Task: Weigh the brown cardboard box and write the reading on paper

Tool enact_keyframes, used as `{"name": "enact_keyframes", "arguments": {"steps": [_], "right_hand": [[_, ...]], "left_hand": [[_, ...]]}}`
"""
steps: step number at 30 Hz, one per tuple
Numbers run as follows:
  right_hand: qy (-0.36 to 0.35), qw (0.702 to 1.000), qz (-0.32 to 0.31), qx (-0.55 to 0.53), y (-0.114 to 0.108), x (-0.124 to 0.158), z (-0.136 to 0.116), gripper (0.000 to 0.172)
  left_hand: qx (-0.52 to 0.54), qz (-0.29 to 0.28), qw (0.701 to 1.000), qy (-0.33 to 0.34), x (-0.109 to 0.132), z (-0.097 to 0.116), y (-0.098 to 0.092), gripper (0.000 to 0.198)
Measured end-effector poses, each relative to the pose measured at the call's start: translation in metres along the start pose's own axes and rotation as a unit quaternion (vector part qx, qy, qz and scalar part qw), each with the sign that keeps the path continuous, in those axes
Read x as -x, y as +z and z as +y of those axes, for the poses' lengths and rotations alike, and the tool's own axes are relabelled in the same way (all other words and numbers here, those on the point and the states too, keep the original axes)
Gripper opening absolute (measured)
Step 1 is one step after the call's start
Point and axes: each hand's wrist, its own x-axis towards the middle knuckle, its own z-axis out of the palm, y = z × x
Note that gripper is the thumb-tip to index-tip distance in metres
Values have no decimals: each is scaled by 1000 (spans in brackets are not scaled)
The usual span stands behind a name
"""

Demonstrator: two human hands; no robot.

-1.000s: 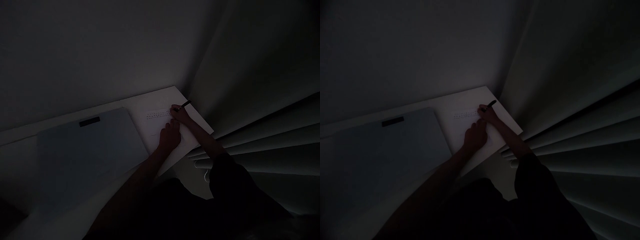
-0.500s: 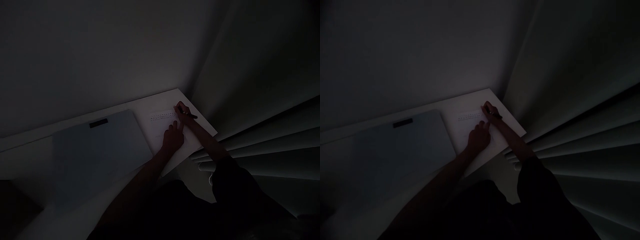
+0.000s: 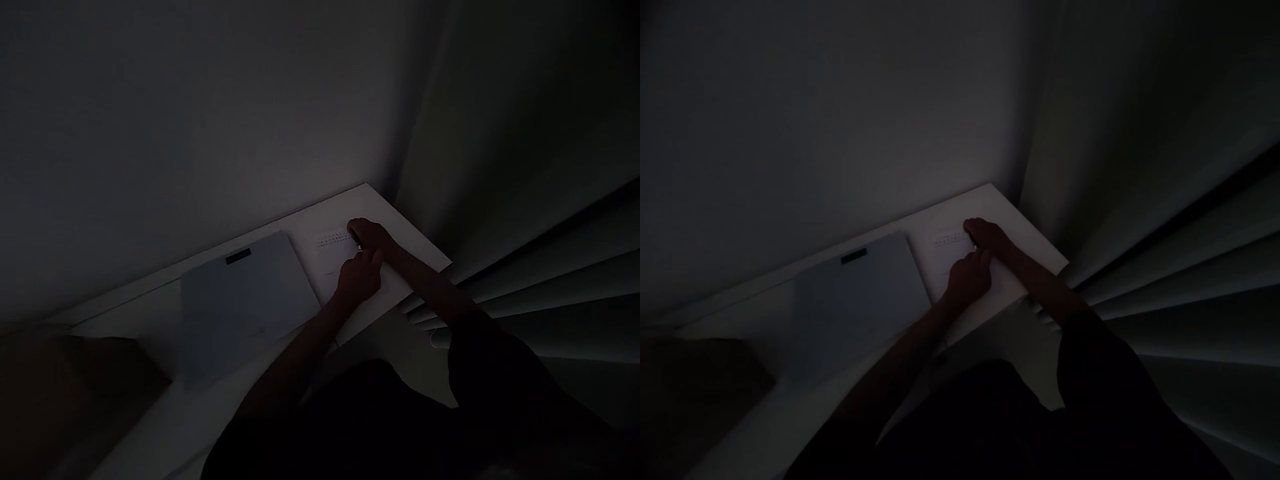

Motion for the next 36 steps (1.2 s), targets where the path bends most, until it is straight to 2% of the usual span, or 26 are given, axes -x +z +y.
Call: {"name": "enact_keyframes", "arguments": {"steps": [5, 11, 15, 19, 22, 24, 29, 32, 34, 36], "right_hand": [[-18, 998, -23, 56, 1, 2, 0, 26], [-21, 989, -89, 116, 1, -6, 5, 39], [-34, 985, -110, 132, -3, -10, 4, 44], [-47, 978, -133, 154, -4, -13, 3, 44], [-51, 972, -150, 172, -3, -16, 3, 47], [-50, 969, -159, 183, -3, -17, 4, 50], [-44, 961, -178, 205, -8, -19, 1, 48], [-17, 957, -169, 236, -18, -17, -12, 47], [0, 956, -149, 254, -24, -15, -30, 51], [-4, 966, -122, 226, -27, -14, -56, 57]], "left_hand": [[-28, -21, 999, 27, 19, 6, -14, 43], [-40, -75, 994, 65, 72, 2, -20, 42], [-42, -110, 992, 42, 102, -4, -26, 44], [-38, -104, 994, 8, 126, -13, -32, 47], [-40, -70, 996, -27, 145, -23, -35, 46], [-46, -29, 997, -55, 159, -33, -37, 44], [-58, 145, 982, -108, 205, -64, -47, 33], [-58, 227, 956, -176, 243, -83, -56, 26], [-49, 261, 927, -266, 272, -97, -62, 23], [-34, 285, 880, -379, 302, -112, -66, 21]]}}
